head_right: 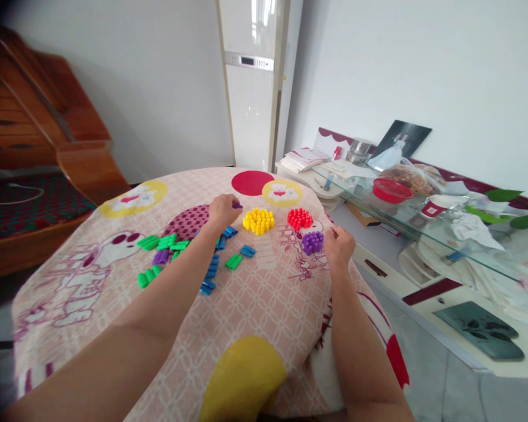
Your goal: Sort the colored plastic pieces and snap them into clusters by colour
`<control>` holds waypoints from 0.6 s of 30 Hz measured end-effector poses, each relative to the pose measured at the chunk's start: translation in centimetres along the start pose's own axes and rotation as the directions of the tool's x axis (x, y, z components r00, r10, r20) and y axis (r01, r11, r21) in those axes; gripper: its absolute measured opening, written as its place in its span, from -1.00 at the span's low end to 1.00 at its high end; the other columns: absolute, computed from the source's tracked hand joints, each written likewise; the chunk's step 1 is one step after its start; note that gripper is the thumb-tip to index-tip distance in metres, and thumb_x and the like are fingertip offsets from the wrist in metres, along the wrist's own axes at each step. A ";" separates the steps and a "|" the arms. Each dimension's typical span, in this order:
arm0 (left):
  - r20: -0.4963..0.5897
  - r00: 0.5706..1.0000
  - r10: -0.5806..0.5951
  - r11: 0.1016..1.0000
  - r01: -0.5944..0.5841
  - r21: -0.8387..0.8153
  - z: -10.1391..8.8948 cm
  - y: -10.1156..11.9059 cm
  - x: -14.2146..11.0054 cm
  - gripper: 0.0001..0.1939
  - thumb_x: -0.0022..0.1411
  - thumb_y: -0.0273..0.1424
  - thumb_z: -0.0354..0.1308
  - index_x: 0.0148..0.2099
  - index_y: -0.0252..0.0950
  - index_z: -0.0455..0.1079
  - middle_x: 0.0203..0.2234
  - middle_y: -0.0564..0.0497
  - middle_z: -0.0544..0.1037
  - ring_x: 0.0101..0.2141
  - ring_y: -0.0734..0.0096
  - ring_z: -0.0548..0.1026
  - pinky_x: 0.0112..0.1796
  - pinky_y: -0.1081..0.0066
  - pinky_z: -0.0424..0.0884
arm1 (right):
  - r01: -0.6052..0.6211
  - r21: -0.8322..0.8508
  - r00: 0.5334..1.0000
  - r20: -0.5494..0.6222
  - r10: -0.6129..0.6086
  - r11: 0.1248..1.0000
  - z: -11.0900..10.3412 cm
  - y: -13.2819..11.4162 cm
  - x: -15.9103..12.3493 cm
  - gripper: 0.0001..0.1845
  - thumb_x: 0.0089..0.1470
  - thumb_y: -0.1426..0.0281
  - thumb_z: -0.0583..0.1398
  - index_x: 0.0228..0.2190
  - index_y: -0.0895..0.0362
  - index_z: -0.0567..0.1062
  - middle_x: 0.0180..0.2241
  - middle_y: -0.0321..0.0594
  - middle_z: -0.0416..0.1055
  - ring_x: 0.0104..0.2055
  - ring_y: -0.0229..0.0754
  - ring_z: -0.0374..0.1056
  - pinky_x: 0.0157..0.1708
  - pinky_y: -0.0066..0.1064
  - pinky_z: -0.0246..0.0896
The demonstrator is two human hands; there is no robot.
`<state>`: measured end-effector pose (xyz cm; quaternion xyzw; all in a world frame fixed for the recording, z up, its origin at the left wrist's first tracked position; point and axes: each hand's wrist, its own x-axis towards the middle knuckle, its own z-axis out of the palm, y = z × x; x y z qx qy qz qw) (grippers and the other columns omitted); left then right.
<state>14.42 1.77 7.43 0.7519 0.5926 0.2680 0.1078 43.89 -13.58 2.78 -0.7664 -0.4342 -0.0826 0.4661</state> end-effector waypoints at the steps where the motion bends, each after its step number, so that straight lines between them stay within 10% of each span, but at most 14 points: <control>1: -0.020 0.999 0.034 0.997 -0.035 -0.066 -0.2 0.9 -0.4 -0.79 0.12 -0.48 0.19 -0.16 -0.34 0.53 -0.19 -0.17 0.61 -0.13 0.16 0.53 -0.08 0.29 0.42 | 0.002 0.005 1.000 -0.001 -0.002 1.000 0.0 0.0 0.0 -0.60 0.03 0.24 0.08 -0.36 0.22 0.64 -0.51 -0.04 0.55 -0.41 -0.03 0.45 -0.38 -0.33 0.29; 10: 0.225 0.902 0.369 0.878 -0.259 -0.402 7.0 9.4 -6.9 -0.80 0.04 -0.55 0.25 -0.22 -0.34 0.55 -0.37 -0.01 0.60 -0.35 0.40 0.52 -0.24 0.42 0.43 | -0.083 -0.028 0.996 0.012 0.083 0.996 0.0 0.5 0.5 -0.54 -0.04 0.21 0.09 -0.33 0.25 0.65 -0.41 0.03 0.58 -0.37 0.01 0.46 -0.29 -0.26 0.30; 18: 0.232 0.926 0.297 0.894 -0.184 -0.408 10.1 11.3 -7.9 -0.76 0.06 -0.52 0.26 -0.15 -0.36 0.52 -0.28 -0.06 0.61 -0.24 0.33 0.52 -0.15 0.37 0.42 | -0.117 -0.021 0.992 0.054 0.118 0.993 -0.1 0.7 0.4 -0.52 -0.04 0.19 0.09 -0.28 0.24 0.64 -0.39 0.01 0.58 -0.35 0.02 0.45 -0.26 -0.25 0.30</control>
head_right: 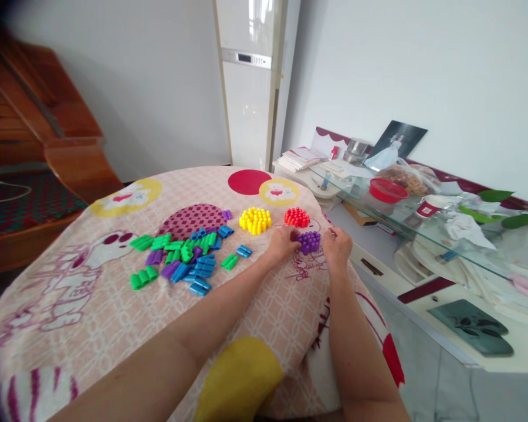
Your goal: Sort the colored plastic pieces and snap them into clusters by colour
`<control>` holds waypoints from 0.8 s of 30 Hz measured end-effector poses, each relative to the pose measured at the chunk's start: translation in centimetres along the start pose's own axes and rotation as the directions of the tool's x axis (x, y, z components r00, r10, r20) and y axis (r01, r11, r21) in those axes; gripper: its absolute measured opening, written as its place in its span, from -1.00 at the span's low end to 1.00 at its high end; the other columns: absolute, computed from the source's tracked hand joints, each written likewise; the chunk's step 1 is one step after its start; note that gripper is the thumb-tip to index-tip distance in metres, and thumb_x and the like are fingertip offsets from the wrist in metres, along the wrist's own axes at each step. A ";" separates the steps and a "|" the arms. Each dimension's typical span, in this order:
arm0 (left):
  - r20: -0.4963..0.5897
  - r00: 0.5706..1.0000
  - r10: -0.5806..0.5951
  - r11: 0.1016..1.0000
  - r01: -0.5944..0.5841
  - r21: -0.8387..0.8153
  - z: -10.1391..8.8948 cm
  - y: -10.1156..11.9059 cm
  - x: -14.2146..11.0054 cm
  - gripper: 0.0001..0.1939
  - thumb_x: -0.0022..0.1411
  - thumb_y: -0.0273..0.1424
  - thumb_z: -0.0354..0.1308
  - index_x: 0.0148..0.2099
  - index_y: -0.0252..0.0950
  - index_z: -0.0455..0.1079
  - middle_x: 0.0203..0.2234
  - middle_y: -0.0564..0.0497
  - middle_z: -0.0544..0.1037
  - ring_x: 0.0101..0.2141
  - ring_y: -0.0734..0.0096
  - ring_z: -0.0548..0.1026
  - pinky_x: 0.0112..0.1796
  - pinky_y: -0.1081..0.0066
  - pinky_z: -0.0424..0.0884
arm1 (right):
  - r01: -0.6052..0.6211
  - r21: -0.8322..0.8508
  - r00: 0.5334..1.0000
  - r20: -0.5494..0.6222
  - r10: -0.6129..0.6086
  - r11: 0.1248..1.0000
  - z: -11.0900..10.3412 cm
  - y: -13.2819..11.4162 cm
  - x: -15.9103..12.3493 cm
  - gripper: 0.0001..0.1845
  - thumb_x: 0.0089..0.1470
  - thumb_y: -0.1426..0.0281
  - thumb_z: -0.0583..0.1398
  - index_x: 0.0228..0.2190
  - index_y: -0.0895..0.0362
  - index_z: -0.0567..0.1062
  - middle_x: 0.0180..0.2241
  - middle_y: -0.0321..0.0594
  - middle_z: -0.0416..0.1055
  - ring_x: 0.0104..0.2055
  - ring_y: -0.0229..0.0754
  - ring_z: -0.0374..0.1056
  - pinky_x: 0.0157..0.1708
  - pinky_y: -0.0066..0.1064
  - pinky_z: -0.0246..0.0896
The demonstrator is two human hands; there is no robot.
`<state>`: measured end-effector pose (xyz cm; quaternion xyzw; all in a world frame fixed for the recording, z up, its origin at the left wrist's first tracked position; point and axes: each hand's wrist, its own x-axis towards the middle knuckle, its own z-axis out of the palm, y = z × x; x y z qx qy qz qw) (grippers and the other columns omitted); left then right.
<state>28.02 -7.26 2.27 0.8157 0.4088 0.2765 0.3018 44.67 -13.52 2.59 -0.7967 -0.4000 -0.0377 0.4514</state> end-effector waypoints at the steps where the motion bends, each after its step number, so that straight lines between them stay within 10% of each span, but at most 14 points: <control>1: -0.005 1.000 0.001 1.000 -0.001 -0.016 0.0 0.0 0.0 -0.75 0.06 -0.52 0.26 -0.14 -0.36 0.51 -0.27 -0.06 0.61 -0.23 0.34 0.52 -0.14 0.38 0.42 | -0.007 0.001 1.000 0.004 0.007 1.000 0.0 0.0 0.0 -0.52 -0.04 0.19 0.08 -0.28 0.24 0.64 -0.39 0.01 0.58 -0.35 0.02 0.45 -0.26 -0.25 0.30; 9: 0.053 0.997 0.060 0.998 -0.062 0.030 0.8 -0.3 -0.8 -0.28 -0.07 -0.51 0.33 0.20 -0.39 0.33 0.02 -0.18 0.53 -0.02 0.18 0.48 0.02 0.31 0.38 | 0.010 0.056 0.983 0.181 -0.020 0.998 0.4 -0.4 0.2 -0.49 0.00 0.10 -0.01 -0.45 0.19 0.57 -0.47 -0.07 0.51 -0.36 -0.06 0.37 -0.31 -0.32 0.22; 24: 0.065 0.996 0.059 0.990 -0.067 0.126 0.5 0.6 -0.8 -0.53 0.03 -0.45 0.32 0.03 -0.39 0.44 -0.11 -0.18 0.56 -0.08 0.18 0.50 -0.06 0.33 0.42 | 0.019 0.005 0.977 0.214 -0.019 1.000 0.2 -0.5 0.0 -0.48 0.00 0.06 -0.03 -0.51 0.17 0.54 -0.51 -0.10 0.48 -0.38 -0.07 0.32 -0.34 -0.32 0.15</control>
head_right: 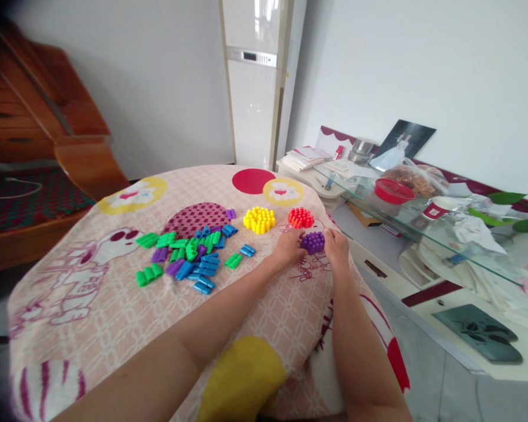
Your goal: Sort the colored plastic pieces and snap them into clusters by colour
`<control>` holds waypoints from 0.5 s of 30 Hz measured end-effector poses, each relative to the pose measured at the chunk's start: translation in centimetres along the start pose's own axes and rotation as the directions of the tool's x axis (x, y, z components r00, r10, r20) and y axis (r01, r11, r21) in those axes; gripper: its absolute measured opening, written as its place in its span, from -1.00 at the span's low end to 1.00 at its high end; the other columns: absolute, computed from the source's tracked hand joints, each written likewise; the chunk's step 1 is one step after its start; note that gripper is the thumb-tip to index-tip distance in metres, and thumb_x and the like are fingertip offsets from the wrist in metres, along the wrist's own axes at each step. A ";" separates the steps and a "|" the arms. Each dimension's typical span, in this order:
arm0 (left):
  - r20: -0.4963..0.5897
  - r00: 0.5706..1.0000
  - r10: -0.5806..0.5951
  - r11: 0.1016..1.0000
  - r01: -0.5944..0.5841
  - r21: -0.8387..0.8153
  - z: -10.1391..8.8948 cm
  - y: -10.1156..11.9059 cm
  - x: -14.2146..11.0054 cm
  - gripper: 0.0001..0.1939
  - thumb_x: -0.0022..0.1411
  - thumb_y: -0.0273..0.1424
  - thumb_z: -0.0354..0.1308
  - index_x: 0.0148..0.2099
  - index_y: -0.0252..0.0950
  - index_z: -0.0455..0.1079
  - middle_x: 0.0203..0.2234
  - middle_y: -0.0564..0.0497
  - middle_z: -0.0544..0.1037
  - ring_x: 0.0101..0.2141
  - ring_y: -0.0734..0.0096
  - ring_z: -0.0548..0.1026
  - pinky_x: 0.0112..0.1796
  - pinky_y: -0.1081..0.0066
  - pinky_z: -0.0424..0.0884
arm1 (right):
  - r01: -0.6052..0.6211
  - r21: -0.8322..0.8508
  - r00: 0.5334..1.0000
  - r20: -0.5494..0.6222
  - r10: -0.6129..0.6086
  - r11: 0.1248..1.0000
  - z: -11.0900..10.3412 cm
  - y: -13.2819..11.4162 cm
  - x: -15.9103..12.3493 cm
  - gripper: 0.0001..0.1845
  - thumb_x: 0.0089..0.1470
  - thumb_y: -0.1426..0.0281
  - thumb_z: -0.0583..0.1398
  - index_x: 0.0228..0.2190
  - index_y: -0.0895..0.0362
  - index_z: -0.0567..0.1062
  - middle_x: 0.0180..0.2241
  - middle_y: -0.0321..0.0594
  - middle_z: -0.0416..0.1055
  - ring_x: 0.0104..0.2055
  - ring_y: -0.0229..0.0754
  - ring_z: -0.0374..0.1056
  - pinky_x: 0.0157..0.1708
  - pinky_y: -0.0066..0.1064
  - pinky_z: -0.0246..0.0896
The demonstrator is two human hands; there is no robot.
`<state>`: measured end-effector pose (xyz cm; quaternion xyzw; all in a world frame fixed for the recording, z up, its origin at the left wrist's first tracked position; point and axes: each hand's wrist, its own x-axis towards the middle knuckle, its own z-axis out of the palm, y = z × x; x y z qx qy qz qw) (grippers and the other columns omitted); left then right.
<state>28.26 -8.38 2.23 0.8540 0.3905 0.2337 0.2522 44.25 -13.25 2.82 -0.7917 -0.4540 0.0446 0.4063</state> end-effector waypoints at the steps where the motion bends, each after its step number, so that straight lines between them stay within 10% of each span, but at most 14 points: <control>1: 0.000 1.000 0.013 1.000 -0.013 0.006 -0.6 0.0 -0.1 -0.53 0.04 -0.46 0.31 0.04 -0.39 0.44 -0.10 -0.18 0.56 -0.07 0.18 0.49 -0.04 0.33 0.41 | 0.005 0.006 1.000 -0.019 -0.005 1.000 0.0 0.1 0.0 -0.48 0.00 0.06 -0.02 -0.49 0.17 0.56 -0.49 -0.09 0.50 -0.37 -0.05 0.33 -0.33 -0.32 0.17; 7: -0.131 0.991 0.036 0.990 -0.018 0.137 -7.7 -2.8 -1.1 -0.62 0.17 -0.46 0.22 0.06 -0.30 0.43 -0.04 -0.14 0.53 0.02 0.20 0.45 0.06 0.34 0.32 | 0.066 0.022 0.972 -0.228 -0.059 0.998 -0.4 0.1 -0.2 -0.45 0.04 0.11 0.01 -0.27 0.23 0.62 -0.34 0.03 0.58 -0.29 0.01 0.41 -0.20 -0.25 0.25; 15: -0.219 0.912 -0.347 0.892 0.393 0.225 -15.4 -13.0 -4.1 -0.79 0.05 -0.67 0.22 -0.52 -0.34 0.34 -0.53 -0.04 0.47 -0.22 0.19 0.48 -0.08 0.31 0.33 | 0.156 0.083 0.941 -0.315 -0.123 0.984 -0.2 -0.4 -0.8 -0.47 0.08 0.15 0.04 -0.24 0.28 0.61 -0.35 0.05 0.58 -0.31 -0.01 0.46 -0.21 -0.25 0.30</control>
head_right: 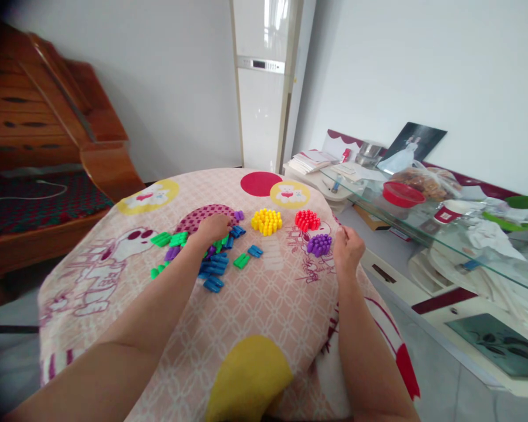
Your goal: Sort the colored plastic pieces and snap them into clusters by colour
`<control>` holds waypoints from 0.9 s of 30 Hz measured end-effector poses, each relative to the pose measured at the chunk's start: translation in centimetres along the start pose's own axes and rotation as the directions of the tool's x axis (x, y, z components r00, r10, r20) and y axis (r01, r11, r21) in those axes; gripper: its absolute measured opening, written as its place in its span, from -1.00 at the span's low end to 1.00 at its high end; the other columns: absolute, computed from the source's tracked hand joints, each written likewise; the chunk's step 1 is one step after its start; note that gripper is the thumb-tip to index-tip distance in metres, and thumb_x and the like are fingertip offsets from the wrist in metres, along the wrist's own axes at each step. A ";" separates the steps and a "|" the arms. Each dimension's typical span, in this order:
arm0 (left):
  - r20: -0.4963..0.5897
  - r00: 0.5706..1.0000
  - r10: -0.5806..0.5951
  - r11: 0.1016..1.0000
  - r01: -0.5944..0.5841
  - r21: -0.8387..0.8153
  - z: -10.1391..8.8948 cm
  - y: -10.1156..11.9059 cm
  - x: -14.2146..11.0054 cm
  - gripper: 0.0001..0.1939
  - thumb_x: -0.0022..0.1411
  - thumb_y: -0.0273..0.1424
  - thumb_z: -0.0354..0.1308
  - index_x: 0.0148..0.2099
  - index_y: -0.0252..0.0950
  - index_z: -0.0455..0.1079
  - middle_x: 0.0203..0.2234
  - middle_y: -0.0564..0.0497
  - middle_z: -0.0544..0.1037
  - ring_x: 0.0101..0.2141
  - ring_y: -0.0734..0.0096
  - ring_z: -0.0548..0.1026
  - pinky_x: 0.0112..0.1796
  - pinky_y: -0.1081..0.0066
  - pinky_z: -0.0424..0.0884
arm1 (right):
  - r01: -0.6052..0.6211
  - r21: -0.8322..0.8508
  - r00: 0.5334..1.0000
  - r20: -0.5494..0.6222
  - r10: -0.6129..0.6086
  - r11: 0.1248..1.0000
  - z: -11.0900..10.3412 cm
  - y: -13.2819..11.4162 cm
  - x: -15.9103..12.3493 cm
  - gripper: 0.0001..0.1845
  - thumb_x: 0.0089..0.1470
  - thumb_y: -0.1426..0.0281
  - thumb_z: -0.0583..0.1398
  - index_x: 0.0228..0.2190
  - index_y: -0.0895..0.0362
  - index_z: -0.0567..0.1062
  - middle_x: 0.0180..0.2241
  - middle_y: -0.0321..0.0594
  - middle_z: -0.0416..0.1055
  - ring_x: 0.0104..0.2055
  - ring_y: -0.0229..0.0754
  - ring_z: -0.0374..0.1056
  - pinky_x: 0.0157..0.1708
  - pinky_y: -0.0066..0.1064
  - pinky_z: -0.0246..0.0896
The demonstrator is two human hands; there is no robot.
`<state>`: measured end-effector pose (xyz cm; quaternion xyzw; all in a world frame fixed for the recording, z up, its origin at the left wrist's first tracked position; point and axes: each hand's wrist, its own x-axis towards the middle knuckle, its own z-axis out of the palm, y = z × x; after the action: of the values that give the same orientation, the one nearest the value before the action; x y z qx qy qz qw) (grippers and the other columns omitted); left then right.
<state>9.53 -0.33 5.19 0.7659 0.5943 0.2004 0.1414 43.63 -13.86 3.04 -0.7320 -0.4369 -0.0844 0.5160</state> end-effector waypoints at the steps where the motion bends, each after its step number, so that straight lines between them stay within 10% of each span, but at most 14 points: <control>1: 0.010 1.000 0.008 1.000 -0.008 -0.003 -0.1 -0.7 -0.1 -0.78 0.02 -0.69 0.23 -0.54 -0.34 0.33 -0.55 -0.02 0.46 -0.24 0.20 0.48 -0.09 0.31 0.32 | 0.002 0.004 1.000 -0.002 -0.002 1.000 0.1 0.1 0.0 -0.48 0.08 0.15 0.04 -0.24 0.28 0.61 -0.36 0.04 0.58 -0.31 -0.01 0.46 -0.22 -0.26 0.31; 11: -0.199 0.972 0.129 0.885 -0.203 -0.420 -0.1 4.6 -2.7 -0.97 0.07 -0.46 0.22 -0.40 -0.29 0.48 -0.50 0.02 0.54 -0.45 0.41 0.44 -0.34 0.45 0.32 | 0.124 0.130 0.992 -0.026 -0.121 0.984 -0.3 -3.7 -2.4 -0.57 0.15 0.18 0.08 -0.22 0.23 0.59 -0.34 -0.05 0.58 -0.35 -0.11 0.47 -0.26 -0.32 0.37; 18: 0.178 0.977 0.114 0.390 0.121 -0.913 4.6 8.4 -5.9 -0.76 0.02 -0.26 0.29 -0.41 -0.34 0.41 -0.59 0.09 0.47 -0.57 0.55 0.41 -0.48 0.52 0.35 | 0.426 0.336 0.806 0.282 -0.521 0.840 1.6 -7.5 -6.9 -0.66 0.09 0.20 0.26 -0.12 0.09 0.55 -0.31 -0.15 0.57 -0.34 -0.15 0.47 -0.32 -0.35 0.42; 23: 0.249 0.968 0.040 0.277 0.229 -0.933 5.1 8.5 -6.6 -0.72 -0.03 -0.28 0.36 -0.44 -0.37 0.39 -0.60 0.10 0.48 -0.56 0.56 0.43 -0.46 0.51 0.41 | 0.502 0.345 0.732 0.319 -0.602 0.793 2.7 -7.8 -7.9 -0.68 0.14 0.26 0.23 -0.08 0.09 0.54 -0.24 -0.11 0.56 -0.31 -0.15 0.47 -0.26 -0.35 0.42; 27: 0.286 0.955 0.072 0.259 0.259 -0.930 5.1 8.7 -6.8 -0.75 0.05 -0.30 0.34 -0.43 -0.37 0.39 -0.59 0.07 0.51 -0.56 0.54 0.48 -0.43 0.48 0.48 | 0.474 0.322 0.778 0.283 -0.561 0.820 1.7 -8.1 -7.2 -0.74 0.14 0.31 0.17 -0.16 0.11 0.56 -0.28 -0.11 0.57 -0.34 -0.17 0.46 -0.31 -0.38 0.40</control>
<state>17.89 -9.00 3.69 0.5048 0.3695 0.4034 0.6678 32.82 -15.67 3.69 -0.5193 -0.7168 -0.0343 0.4640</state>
